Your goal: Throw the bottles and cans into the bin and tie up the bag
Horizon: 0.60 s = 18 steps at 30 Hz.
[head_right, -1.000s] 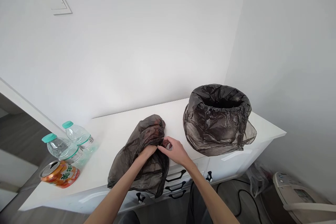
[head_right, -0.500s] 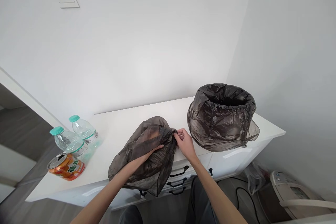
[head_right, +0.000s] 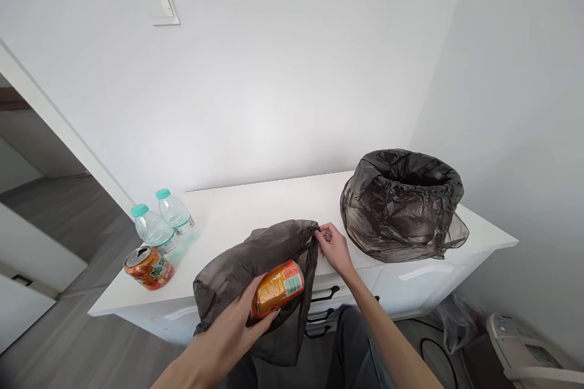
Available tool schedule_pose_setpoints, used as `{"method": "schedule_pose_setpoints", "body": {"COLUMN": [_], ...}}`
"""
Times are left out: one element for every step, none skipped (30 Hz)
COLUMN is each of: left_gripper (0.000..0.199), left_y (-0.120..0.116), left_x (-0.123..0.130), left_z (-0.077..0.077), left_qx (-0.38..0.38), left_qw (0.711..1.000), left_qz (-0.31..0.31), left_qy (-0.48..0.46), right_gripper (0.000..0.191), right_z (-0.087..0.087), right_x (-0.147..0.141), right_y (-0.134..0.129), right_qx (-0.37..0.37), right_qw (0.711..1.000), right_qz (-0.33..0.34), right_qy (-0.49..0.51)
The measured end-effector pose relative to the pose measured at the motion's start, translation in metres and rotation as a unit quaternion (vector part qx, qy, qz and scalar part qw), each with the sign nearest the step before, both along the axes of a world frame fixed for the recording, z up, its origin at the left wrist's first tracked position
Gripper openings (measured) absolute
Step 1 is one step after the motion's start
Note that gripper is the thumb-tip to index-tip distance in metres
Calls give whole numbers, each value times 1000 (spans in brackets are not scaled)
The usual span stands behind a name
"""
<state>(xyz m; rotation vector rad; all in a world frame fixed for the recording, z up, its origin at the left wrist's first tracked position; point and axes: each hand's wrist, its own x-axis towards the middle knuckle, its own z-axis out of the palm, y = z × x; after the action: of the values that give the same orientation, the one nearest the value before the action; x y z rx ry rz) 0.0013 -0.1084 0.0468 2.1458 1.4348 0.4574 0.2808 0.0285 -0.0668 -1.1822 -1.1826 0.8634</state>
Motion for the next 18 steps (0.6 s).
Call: {"method": "schedule_pose_setpoints", "body": {"left_gripper": [74, 80, 84, 85, 85, 84, 84, 85, 88, 91, 93, 93, 91, 86, 80, 72, 64, 56], "left_y": [-3, -5, -8, -10, -12, -12, -12, -9, -5, 1, 9, 18, 28, 38, 49, 60, 71, 81], "left_x": [-3, -7, -12, -18, -25, -34, -44, -54, -63, -71, -78, -83, -86, -88, -88, -89, -89, -90], "left_z": [7, 15, 22, 30, 36, 43, 49, 56, 63, 71, 80, 90, 99, 107, 113, 118, 120, 121], "left_qx": [-17, -30, -40, -49, -67, -91, -114, -124, -115, -81, -19, 47, 107, 163, 202, 228, 246, 256], "left_qw": [1000, 999, 998, 996, 992, 986, 977, 968, 963, 965, 970, 975, 978, 976, 972, 965, 954, 940], "left_qz": [-12, -23, -31, -37, -47, -57, -65, -65, -52, -22, 25, 71, 106, 126, 124, 104, 74, 41], "left_qy": [-10, -24, -41, -63, -92, -128, -169, -207, -237, -250, -240, -204, -146, -75, 2, 80, 156, 224], "right_gripper": [53, 53, 53, 53, 53, 52, 51, 50, 49, 49, 48, 48, 48, 47, 46, 45, 44, 43], "right_z": [-1, -2, -3, -3, -3, -3, -3, -2, -1, -1, -1, -1, -1, -2, -3, -4, -5, -7], "right_x": [1, 1, 2, 2, 2, 3, 3, 3, 3, 4, 4, 5, 6, 7, 7, 8, 9, 10], "right_y": [0, 0, 0, -1, -1, -1, -2, -2, -3, -3, -4, -4, -4, -4, -4, -4, -4, -3], "right_qx": [1, 3, 5, 6, 7, 8, 9, 10, 11, 11, 12, 13, 14, 14, 15, 16, 16, 17], "right_qw": [1000, 1000, 1000, 1000, 1000, 1000, 1000, 1000, 1000, 1000, 1000, 1000, 1000, 999, 999, 999, 999, 999], "right_qz": [-1, -2, -4, -5, -5, -5, -5, -5, -5, -5, -5, -4, -4, -3, -3, -2, -2, -2], "right_qy": [-3, -6, -9, -11, -12, -13, -15, -17, -19, -21, -23, -25, -28, -30, -32, -33, -34, -33]}}
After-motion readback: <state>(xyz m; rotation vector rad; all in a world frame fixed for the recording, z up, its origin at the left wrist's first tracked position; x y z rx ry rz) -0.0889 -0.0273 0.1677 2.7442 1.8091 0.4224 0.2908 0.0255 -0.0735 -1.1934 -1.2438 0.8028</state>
